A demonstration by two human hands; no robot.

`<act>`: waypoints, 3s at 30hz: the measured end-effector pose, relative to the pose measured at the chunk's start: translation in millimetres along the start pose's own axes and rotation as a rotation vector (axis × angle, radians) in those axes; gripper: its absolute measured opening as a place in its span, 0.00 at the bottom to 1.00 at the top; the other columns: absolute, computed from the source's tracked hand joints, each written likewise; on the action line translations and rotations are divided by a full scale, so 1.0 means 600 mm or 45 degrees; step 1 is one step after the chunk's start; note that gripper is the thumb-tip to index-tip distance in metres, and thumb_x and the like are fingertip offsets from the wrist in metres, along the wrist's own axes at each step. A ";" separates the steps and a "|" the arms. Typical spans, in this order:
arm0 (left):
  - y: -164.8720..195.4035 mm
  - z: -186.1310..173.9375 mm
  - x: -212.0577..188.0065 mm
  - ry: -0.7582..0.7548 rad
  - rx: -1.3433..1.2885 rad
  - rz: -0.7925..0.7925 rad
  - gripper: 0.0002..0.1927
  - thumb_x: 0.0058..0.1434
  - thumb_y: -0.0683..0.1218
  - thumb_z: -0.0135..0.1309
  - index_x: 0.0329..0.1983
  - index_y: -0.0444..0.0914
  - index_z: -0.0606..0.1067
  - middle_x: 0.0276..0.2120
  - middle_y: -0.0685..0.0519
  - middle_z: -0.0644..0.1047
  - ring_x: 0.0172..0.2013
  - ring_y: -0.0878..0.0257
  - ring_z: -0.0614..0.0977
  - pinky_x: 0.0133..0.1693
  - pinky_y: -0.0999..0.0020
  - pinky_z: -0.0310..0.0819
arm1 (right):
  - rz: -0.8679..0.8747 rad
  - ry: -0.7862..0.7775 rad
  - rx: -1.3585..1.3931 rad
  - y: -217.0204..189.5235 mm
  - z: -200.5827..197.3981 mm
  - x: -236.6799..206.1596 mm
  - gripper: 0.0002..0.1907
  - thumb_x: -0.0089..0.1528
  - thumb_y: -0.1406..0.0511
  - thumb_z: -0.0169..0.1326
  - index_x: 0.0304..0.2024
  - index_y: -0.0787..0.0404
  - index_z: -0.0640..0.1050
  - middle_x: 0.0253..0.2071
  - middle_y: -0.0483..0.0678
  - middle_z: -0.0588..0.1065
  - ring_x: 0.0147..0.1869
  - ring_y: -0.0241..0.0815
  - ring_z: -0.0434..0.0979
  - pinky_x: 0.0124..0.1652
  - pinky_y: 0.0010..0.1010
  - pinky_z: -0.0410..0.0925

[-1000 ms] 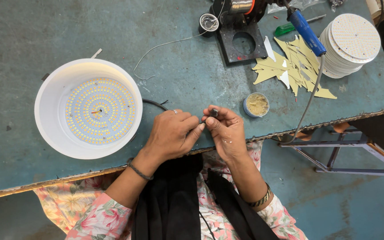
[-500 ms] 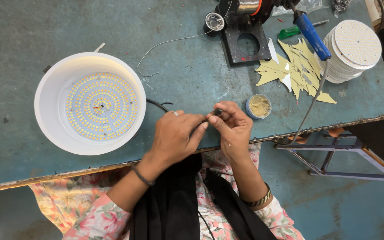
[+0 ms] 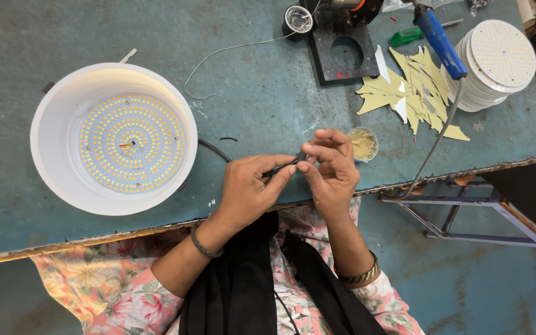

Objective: The person uses a soldering iron to attach wires to an LED panel inside a white circular housing. They apply flux, solder multiple points, and connect a black power cable to the back of the housing.

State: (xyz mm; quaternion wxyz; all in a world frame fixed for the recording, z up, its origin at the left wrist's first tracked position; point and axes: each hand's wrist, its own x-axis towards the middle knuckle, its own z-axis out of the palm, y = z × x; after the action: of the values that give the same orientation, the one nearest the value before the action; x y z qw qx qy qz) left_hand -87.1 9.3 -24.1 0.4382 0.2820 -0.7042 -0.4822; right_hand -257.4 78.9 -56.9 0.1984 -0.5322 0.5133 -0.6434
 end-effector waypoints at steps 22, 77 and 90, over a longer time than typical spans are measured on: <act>-0.013 -0.001 -0.012 0.120 -0.041 -0.021 0.07 0.63 0.43 0.63 0.42 0.38 0.83 0.28 0.53 0.83 0.27 0.65 0.80 0.30 0.70 0.71 | -0.111 -0.124 0.156 -0.029 -0.009 -0.019 0.16 0.61 0.62 0.69 0.50 0.57 0.82 0.72 0.48 0.62 0.71 0.45 0.67 0.61 0.33 0.65; -0.018 0.004 -0.004 0.255 -0.187 -0.306 0.11 0.68 0.46 0.57 0.37 0.32 0.81 0.19 0.60 0.72 0.23 0.77 0.68 0.23 0.74 0.59 | 0.236 -0.097 0.765 -0.061 0.029 -0.031 0.50 0.69 0.60 0.51 0.80 0.45 0.32 0.76 0.64 0.60 0.82 0.52 0.56 0.76 0.48 0.49; -0.022 0.005 -0.003 0.269 -0.086 -0.235 0.14 0.70 0.48 0.54 0.35 0.32 0.80 0.16 0.55 0.71 0.20 0.73 0.67 0.23 0.71 0.60 | 0.056 -0.331 0.170 -0.046 0.036 -0.039 0.47 0.70 0.65 0.46 0.80 0.48 0.31 0.79 0.61 0.61 0.85 0.54 0.46 0.83 0.53 0.38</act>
State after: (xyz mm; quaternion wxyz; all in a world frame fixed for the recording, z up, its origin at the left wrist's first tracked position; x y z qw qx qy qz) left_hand -89.2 6.9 -37.1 0.4729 0.3798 -0.6086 -0.5116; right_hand -221.9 98.8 -46.0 0.3122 -0.5853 0.4507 -0.5974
